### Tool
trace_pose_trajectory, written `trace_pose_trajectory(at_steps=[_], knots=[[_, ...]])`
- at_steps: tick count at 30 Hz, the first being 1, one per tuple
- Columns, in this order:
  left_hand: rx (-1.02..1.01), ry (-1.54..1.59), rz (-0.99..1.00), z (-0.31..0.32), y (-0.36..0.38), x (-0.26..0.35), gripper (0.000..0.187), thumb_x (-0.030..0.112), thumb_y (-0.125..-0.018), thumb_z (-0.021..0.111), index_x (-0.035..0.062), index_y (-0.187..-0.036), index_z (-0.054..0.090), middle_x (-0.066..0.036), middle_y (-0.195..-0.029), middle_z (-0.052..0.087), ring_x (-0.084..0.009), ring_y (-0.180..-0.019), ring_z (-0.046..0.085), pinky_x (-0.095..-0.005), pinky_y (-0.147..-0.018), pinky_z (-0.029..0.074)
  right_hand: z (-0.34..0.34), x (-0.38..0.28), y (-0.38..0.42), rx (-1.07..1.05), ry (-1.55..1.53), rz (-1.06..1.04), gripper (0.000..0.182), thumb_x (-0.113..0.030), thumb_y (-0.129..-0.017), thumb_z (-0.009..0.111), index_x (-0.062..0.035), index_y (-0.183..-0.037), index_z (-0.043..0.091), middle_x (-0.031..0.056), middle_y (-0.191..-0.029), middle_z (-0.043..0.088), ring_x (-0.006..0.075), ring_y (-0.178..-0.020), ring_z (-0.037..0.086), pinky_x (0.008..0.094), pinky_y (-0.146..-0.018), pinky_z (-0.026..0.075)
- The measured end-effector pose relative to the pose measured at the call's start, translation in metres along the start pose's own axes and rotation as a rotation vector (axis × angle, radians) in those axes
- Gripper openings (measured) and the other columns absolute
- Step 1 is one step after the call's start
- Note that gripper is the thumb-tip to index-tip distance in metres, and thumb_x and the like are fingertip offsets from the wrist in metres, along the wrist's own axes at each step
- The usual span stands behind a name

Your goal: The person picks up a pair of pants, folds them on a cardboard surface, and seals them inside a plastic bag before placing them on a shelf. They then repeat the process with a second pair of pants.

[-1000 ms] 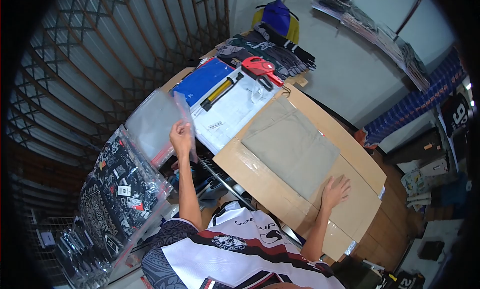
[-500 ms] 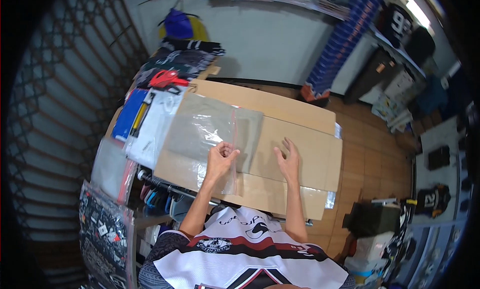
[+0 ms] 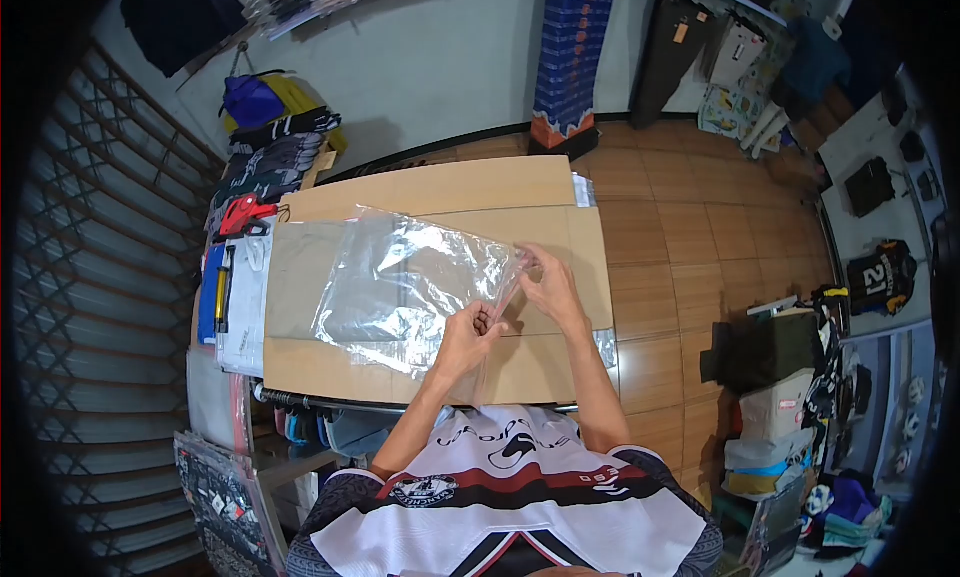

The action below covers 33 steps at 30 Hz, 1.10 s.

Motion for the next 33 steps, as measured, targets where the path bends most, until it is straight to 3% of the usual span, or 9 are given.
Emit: trace_pose_trajectory(at_steps=[3,6,11,18,21,23,26,29,33], knots=[[-0.038,0.042,-0.001,0.024,-0.002,0.003,0.013,0.008,-0.092,0.075,0.0002,-0.096,0.066,0.004,-0.076,0.062,-0.0017,-0.065,0.052,-0.0206,-0.058,0.045,-0.028,0.025,0.011,0.105,0.089,0.065,0.026,-0.012,-0.085,0.076,-0.0026,-0.109,0.075,0.0178,-0.098,0.077,0.0327,-0.09,0.075,0.0404,-0.08,0.058],[-0.035,0.035,0.008,0.036,-0.005,0.011,0.011,0.008,-0.094,0.073,-0.0003,-0.098,0.067,0.002,-0.08,0.064,-0.0029,-0.069,0.054,-0.0216,-0.06,0.047,-0.06,0.043,0.025,0.2,0.069,0.156,0.016,-0.011,-0.086,0.077,-0.0017,-0.098,0.077,0.0162,-0.092,0.077,0.0306,-0.084,0.076,0.0391,-0.075,0.058],[-0.041,-0.1,0.122,0.051,-0.02,0.038,0.012,0.005,-0.094,0.07,-0.0012,-0.104,0.067,-0.003,-0.086,0.067,-0.007,-0.077,0.059,-0.0247,-0.065,0.05,-0.117,0.072,0.054,0.419,0.059,0.16,0.012,-0.006,-0.085,0.076,-0.0005,-0.096,0.076,0.0163,-0.087,0.076,0.0286,-0.078,0.075,0.0372,-0.07,0.057],[-0.202,-0.368,0.346,0.09,-0.033,0.094,0.018,0.003,-0.09,0.068,-0.0009,-0.107,0.066,-0.015,-0.096,0.072,-0.026,-0.082,0.07,-0.0362,-0.072,0.056,-0.185,0.097,0.103,0.78,0.03,0.211,0.009,-0.003,-0.086,0.077,0.0026,-0.092,0.075,0.0161,-0.079,0.074,0.0208,-0.066,0.071,0.0325,-0.062,0.055],[-0.326,-0.525,0.414,0.105,-0.041,0.1,0.019,0.003,-0.088,0.065,0.0007,-0.106,0.065,-0.018,-0.1,0.071,-0.0338,-0.087,0.07,-0.0429,-0.077,0.056,-0.209,0.118,0.13,0.9,0.015,0.284,0.011,-0.005,-0.089,0.077,0.0052,-0.094,0.074,0.0114,-0.078,0.076,0.0116,-0.067,0.068,0.028,-0.063,0.054],[-0.348,-0.587,0.462,0.106,-0.062,0.101,0.018,0.003,-0.088,0.06,0.0026,-0.105,0.065,-0.019,-0.103,0.07,-0.0391,-0.092,0.069,-0.0484,-0.08,0.056,-0.225,0.121,0.149,0.987,0.014,0.337,0.01,-0.005,-0.089,0.078,0.004,-0.091,0.074,0.0095,-0.075,0.074,0.0111,-0.066,0.067,0.0278,-0.062,0.053],[-0.33,-0.669,0.533,0.11,-0.1,0.115,0.019,0.004,-0.086,0.059,0.004,-0.104,0.065,-0.018,-0.101,0.069,-0.041,-0.095,0.067,-0.0503,-0.08,0.055,-0.239,0.124,0.176,1.104,0.015,0.38,0.012,-0.007,-0.089,0.079,0.003,-0.086,0.073,0.0092,-0.071,0.073,0.0124,-0.062,0.066,0.0287,-0.06,0.052],[-0.286,-0.805,0.694,0.128,-0.137,0.132,0.021,0.005,-0.083,0.064,0.0033,-0.104,0.067,-0.017,-0.091,0.067,-0.0352,-0.086,0.068,-0.0441,-0.077,0.056,-0.234,0.14,0.185,1.122,-0.027,0.39,0.014,-0.007,-0.09,0.078,0.0028,-0.085,0.07,0.0092,-0.071,0.072,0.0128,-0.062,0.067,0.0286,-0.06,0.051],[-0.243,-0.855,0.792,0.158,-0.186,0.134,0.02,0.009,-0.083,0.067,0.0041,-0.102,0.067,-0.016,-0.096,0.065,-0.0336,-0.086,0.068,-0.0446,-0.077,0.056,-0.231,0.138,0.195,1.141,0.004,0.426,0.016,-0.008,-0.092,0.077,0.0033,-0.087,0.066,0.0087,-0.069,0.07,0.0122,-0.061,0.065,0.0283,-0.059,0.05]])
Point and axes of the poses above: each hand's wrist, its own y-axis away from the middle knuckle, its own z-axis out of the palm, x = y × z, the point moved 9 cm from there along -y, towards the middle knuckle
